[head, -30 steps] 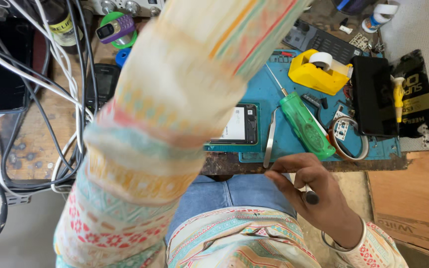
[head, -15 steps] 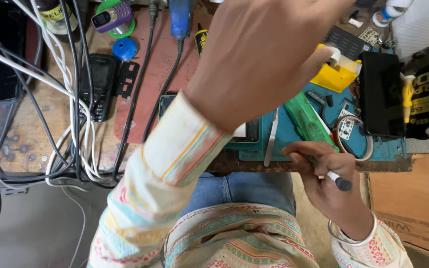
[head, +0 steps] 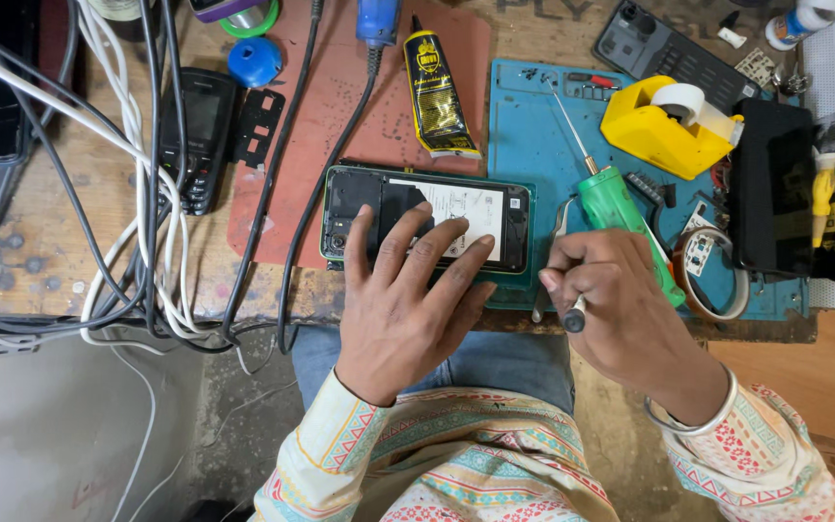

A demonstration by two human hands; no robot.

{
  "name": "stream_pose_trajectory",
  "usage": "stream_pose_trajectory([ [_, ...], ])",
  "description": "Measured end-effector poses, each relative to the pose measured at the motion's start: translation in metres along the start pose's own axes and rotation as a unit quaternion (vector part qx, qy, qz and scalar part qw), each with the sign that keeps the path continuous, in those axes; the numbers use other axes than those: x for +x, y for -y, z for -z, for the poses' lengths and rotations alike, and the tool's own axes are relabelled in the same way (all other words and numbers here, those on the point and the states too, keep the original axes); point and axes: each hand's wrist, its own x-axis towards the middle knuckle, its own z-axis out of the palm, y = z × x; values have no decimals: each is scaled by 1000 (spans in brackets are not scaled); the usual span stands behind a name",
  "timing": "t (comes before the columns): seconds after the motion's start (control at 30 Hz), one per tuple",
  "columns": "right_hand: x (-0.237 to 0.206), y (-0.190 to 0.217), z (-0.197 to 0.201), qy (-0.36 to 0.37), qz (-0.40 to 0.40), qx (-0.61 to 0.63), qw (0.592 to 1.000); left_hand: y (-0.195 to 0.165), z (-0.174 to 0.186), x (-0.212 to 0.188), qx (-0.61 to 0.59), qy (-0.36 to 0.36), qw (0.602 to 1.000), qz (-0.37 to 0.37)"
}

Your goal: The person retrieves a smartphone from a shelf, places it on a repair workbench, and works on its opened back panel. They use a small screwdriver to unscrew and adjust components inside the phone, steadying the device with the other hand while manipulating the battery area and internal parts.

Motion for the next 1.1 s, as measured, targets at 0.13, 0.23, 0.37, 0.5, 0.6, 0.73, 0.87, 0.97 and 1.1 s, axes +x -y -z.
stream_pose_trajectory([
  [0.13, 2, -2, -3, 13, -13, 56, 998, 2, -3, -2, 0, 15, 1000, 12],
  [0.23, 0, -6, -5, -11, -55, 103, 993, 2, -2, -2, 0, 27, 1000, 14],
  [0.37, 1, -12, -7, -6, -115, 154, 981, 2, -1, -2, -2, 37, 999, 14],
  [0.5, 7, -12, -5, 13, -101, 135, 986, 2, -2, -2, -2, 33, 999, 10],
  [0.6, 13, -11, -1, 40, -72, 91, 992, 2, -1, -2, -5, 30, 999, 10],
  [0.73, 17, -6, 2, 36, 5, 35, 999, 1, 0, -3, -5, 27, 1000, 10],
  [0.87, 16, -3, 2, 20, 24, 8, 999, 2, -1, -3, -9, 26, 1000, 9],
  [0.97, 12, -3, -1, 8, 18, 7, 1000, 3, -1, -3, -8, 30, 999, 10],
  [1.1, 5, -5, -3, -4, 2, 13, 1000, 2, 0, -3, -7, 32, 999, 11],
])
